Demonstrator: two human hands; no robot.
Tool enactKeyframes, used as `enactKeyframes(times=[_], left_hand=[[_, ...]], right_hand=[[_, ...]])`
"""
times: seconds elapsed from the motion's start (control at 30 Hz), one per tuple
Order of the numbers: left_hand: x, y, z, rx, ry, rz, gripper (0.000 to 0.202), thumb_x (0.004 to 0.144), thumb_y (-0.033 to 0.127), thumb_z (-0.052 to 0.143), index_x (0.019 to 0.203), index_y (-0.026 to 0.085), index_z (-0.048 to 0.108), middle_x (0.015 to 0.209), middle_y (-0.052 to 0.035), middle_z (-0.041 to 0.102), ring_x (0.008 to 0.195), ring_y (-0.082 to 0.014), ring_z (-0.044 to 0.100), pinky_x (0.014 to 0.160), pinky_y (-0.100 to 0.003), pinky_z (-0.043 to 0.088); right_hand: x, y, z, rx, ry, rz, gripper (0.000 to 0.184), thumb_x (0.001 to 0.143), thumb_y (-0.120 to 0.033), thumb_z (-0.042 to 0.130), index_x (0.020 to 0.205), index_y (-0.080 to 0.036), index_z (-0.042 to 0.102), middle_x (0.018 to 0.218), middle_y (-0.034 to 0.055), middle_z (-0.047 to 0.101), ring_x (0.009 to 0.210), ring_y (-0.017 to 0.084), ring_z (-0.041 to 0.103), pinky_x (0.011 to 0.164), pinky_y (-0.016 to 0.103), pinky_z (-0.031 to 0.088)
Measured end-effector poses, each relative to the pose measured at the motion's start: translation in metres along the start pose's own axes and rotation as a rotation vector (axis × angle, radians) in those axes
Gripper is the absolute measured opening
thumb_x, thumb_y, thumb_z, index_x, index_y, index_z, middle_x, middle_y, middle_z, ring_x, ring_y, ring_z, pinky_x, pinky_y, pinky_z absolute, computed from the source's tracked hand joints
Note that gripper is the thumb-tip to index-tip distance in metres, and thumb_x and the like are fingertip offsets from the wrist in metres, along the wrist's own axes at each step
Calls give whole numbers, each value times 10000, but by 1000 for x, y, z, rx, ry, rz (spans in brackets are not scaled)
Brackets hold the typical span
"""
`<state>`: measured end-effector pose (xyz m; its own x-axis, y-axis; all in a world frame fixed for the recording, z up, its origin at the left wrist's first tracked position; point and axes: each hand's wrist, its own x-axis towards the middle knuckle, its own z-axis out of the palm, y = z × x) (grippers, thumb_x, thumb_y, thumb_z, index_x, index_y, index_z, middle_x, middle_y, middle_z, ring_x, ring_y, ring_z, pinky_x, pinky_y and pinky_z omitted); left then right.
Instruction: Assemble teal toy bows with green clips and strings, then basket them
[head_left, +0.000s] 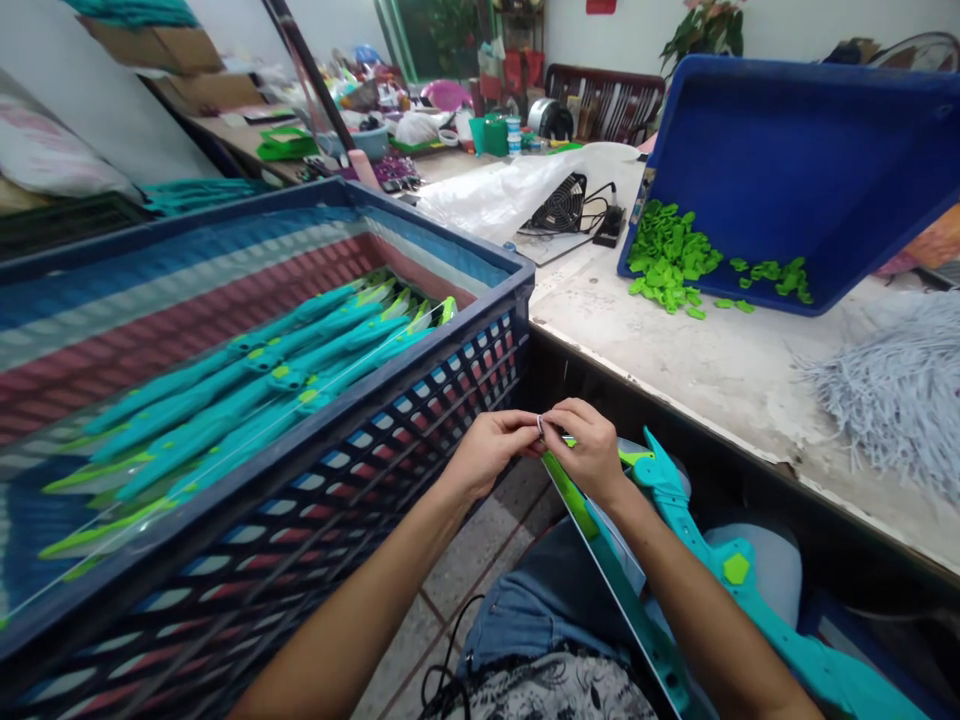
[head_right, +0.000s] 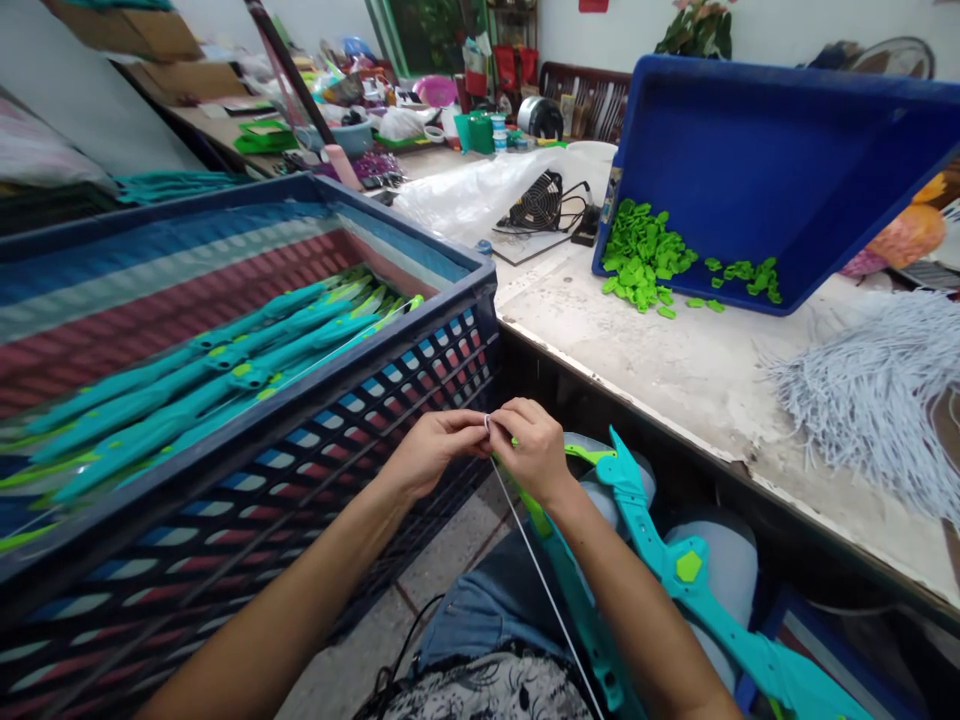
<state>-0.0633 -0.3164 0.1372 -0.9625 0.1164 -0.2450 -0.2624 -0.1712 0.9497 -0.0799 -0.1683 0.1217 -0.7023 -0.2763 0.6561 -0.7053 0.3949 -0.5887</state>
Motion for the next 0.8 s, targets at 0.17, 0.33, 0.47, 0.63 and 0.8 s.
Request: enactKeyframes(times=[0.17,0.33,0.47,0.63,0.8], left_hand=[[1,-4,0,222,100,85,226,629,345,717,679,144,628,525,49,543,461,-82,467,448,-195,359],[-4,-4,-10,417,32,110,231,713,362,633,740,151,724,729,-29,711,720,-167,626,669,-242,463],[-7,-5,-20,510,-43,91,231,728,320,609,831,165,746,853,-40,743,833,-204,663,761,-268,488],[-12,-9,-20,755,-12,195,249,796,274,526,859,171,745,810,-30,740,745,-179,659,671,-240,467],[-20,-12,-15,955,69,277,267,827,272,502,904,183,742,777,-29,734,666,-158,635,582,-219,415]], right_hand=[[-10,1,4,180,50,181,159,854,-183,528,732,-180,629,722,21,594,653,131,560,606,252,456],[-20,5,5,256,-3,201,144,857,-188,546,748,-183,640,732,22,609,673,133,577,614,249,468],[-28,5,10,180,-44,85,142,890,-188,516,828,-184,645,783,43,613,720,149,588,649,269,482],[-33,1,18,30,-59,4,153,910,-164,481,846,-180,619,783,52,600,717,160,569,638,275,467],[-37,1,17,-16,-28,10,137,907,-163,476,835,-179,591,788,52,584,717,161,553,647,277,458]])
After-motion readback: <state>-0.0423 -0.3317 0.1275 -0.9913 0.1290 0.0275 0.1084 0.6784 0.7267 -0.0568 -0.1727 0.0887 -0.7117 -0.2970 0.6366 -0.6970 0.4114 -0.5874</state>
